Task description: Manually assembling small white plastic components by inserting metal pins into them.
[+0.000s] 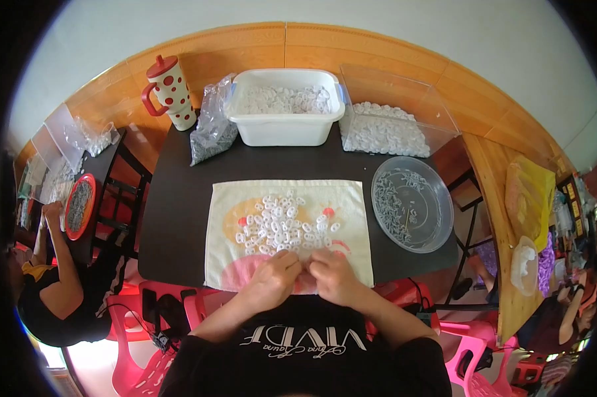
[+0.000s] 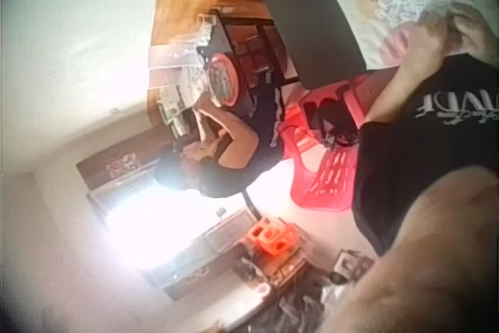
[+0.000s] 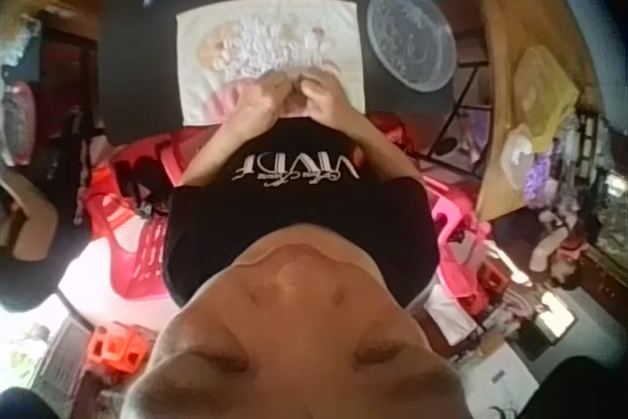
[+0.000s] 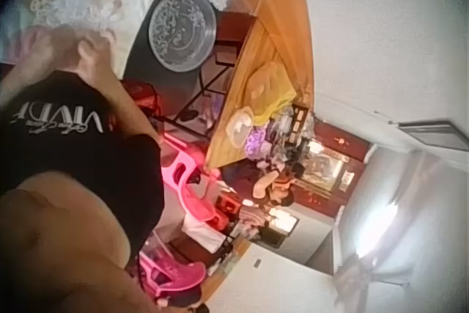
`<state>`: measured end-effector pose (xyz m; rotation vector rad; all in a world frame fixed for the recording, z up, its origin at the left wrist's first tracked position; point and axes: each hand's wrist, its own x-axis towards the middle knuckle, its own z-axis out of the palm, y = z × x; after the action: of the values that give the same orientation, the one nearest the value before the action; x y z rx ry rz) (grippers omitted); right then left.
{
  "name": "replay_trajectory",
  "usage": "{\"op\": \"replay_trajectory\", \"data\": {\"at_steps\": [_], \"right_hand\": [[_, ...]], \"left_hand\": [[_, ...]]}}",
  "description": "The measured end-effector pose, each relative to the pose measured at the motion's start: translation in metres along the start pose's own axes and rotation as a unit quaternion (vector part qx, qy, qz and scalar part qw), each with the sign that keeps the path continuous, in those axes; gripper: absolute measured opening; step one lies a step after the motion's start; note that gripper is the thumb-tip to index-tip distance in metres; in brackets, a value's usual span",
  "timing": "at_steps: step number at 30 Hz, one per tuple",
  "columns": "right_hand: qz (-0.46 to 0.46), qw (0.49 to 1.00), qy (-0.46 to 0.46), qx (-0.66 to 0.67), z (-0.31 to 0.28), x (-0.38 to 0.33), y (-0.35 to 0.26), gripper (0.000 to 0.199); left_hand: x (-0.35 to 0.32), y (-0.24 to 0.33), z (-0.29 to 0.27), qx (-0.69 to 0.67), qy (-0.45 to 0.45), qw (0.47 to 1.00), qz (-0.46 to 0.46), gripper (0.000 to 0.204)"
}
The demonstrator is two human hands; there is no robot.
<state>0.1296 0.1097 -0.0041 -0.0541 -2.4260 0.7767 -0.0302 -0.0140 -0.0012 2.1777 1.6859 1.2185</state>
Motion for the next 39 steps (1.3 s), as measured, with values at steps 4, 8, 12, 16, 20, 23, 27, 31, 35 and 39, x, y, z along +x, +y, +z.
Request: {"op": "replay_trajectory", "data": {"at_steps": [4,8,12,16,20,23,27,31,35,39], "right_hand": [[0.111,0.979,0.031,0.17,-0.01,0.003,0.001,0.014],[0.275,0.892,0.078,0.35,-0.02,0.008,-0.023,0.009],[0.258,0.87,0.108,0.406,-0.022,0.012,-0.031,0.007],[0.217,0.889,0.12,0.385,-0.021,0.013,-0.036,0.01],[0.219,0.889,0.13,0.38,-0.018,0.015,-0.041,0.01],[0.226,0.887,0.12,0.385,-0.018,0.018,-0.043,0.009],[0.232,0.878,0.126,0.399,-0.017,0.02,-0.046,0.009],[0.217,0.879,0.132,0.403,-0.016,0.023,-0.048,0.009],[0.199,0.889,0.133,0.39,-0.014,0.021,-0.045,0.009],[0.193,0.883,0.13,0.408,-0.011,0.019,-0.045,0.009]], "left_hand": [[0.002,0.0,-0.006,-0.103,0.04,0.993,-0.048,0.026],[0.009,0.014,-0.012,-0.21,0.078,0.968,-0.116,0.033],[0.009,0.02,-0.014,-0.268,0.11,0.947,-0.14,0.033],[0.002,0.02,-0.011,-0.341,0.131,0.919,-0.149,0.033],[0.001,0.02,-0.007,-0.337,0.158,0.915,-0.154,0.033],[-0.001,0.016,-0.006,-0.324,0.167,0.923,-0.12,0.035],[-0.003,0.015,-0.003,-0.325,0.175,0.922,-0.112,0.036],[0.0,0.017,-0.007,-0.298,0.176,0.933,-0.098,0.037],[-0.001,0.017,-0.006,-0.303,0.184,0.931,-0.092,0.037],[0.0,0.018,-0.009,-0.295,0.186,0.933,-0.089,0.032]]}}
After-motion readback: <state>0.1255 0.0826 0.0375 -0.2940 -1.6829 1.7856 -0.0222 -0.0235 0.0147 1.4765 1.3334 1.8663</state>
